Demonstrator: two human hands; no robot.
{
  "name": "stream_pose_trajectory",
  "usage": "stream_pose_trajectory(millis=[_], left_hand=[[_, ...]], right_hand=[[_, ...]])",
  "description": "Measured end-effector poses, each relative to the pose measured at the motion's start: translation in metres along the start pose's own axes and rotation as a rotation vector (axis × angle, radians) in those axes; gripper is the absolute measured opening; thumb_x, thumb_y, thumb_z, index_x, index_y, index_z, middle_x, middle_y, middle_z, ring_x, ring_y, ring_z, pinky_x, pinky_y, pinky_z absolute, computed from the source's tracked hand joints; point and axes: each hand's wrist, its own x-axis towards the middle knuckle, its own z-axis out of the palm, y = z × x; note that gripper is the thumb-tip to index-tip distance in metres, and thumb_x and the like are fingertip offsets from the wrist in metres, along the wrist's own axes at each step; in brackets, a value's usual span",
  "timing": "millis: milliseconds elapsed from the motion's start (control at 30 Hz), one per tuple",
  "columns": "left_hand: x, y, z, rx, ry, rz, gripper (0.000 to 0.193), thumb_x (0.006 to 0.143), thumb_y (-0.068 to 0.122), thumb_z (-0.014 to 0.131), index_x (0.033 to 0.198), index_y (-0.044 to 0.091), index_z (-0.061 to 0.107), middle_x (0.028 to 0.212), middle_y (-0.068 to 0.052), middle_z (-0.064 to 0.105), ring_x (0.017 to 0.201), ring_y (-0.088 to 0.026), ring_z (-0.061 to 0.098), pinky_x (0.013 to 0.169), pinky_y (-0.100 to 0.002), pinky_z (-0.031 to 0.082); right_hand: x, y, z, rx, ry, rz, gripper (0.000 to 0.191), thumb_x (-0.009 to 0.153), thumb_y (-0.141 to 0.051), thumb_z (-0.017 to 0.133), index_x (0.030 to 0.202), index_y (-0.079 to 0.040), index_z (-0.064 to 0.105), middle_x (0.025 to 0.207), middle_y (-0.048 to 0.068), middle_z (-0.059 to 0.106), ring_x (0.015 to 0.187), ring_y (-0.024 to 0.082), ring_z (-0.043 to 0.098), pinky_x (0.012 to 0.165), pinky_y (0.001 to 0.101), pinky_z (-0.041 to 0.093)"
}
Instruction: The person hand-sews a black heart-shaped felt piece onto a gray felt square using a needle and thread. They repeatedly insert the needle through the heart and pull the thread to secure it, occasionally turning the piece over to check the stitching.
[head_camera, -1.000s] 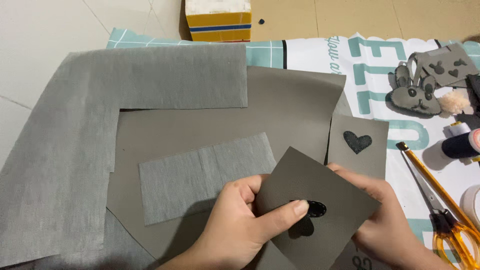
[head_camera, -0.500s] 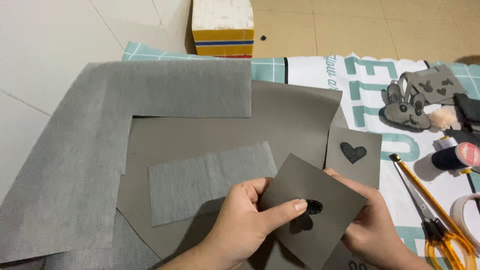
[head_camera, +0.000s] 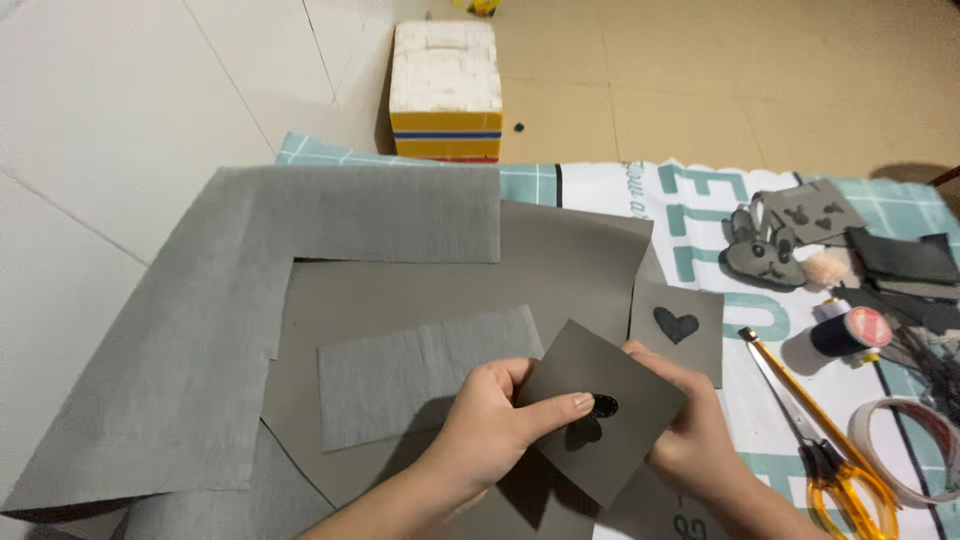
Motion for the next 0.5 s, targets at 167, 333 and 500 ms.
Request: stream_pose_trajectory(millis=[167,333,500], left_hand=[[0.004,0.006,-0.004,-0.061,0.01,0.084,0.027,0.085,0.017,0.078,0.099,-0.005,0.071,0.087,-0.01,0.076,0.076,-0.012,0.071,0.073,-0.027,0.059],[0.013,0.014,-0.011,0.023,0.143,0.128,0.028,0.085,0.02,0.076,0.101,-0.002,0.07,0.087,-0.009,0.077,0.08,-0.013,0.073,0.077,-0.028,0.061],[0.015,0.01,-0.011,0.101,0.165,0.172,0.025,0.087,0.02,0.077,0.099,-0.002,0.074,0.085,-0.008,0.076,0.077,-0.012,0.07,0.072,-0.028,0.058]], right_hand=[[0.015,-0.015,0.003,0.089,0.073,0.129,0.016,0.082,-0.001,0.071,0.098,0.0,0.072,0.094,0.009,0.077,0.096,0.015,0.072,0.086,0.0305,0.058],[0.025,-0.055,-0.016,-0.395,0.4,-0.173,0.017,0.091,-0.008,0.07,0.108,-0.008,0.072,0.108,0.006,0.069,0.097,0.014,0.061,0.082,0.0315,0.049],[0.032,-0.079,0.004,-0.708,0.224,-0.279,0.022,0.072,-0.01,0.084,0.093,-0.014,0.08,0.099,0.003,0.066,0.099,0.021,0.058,0.086,0.0363,0.048]])
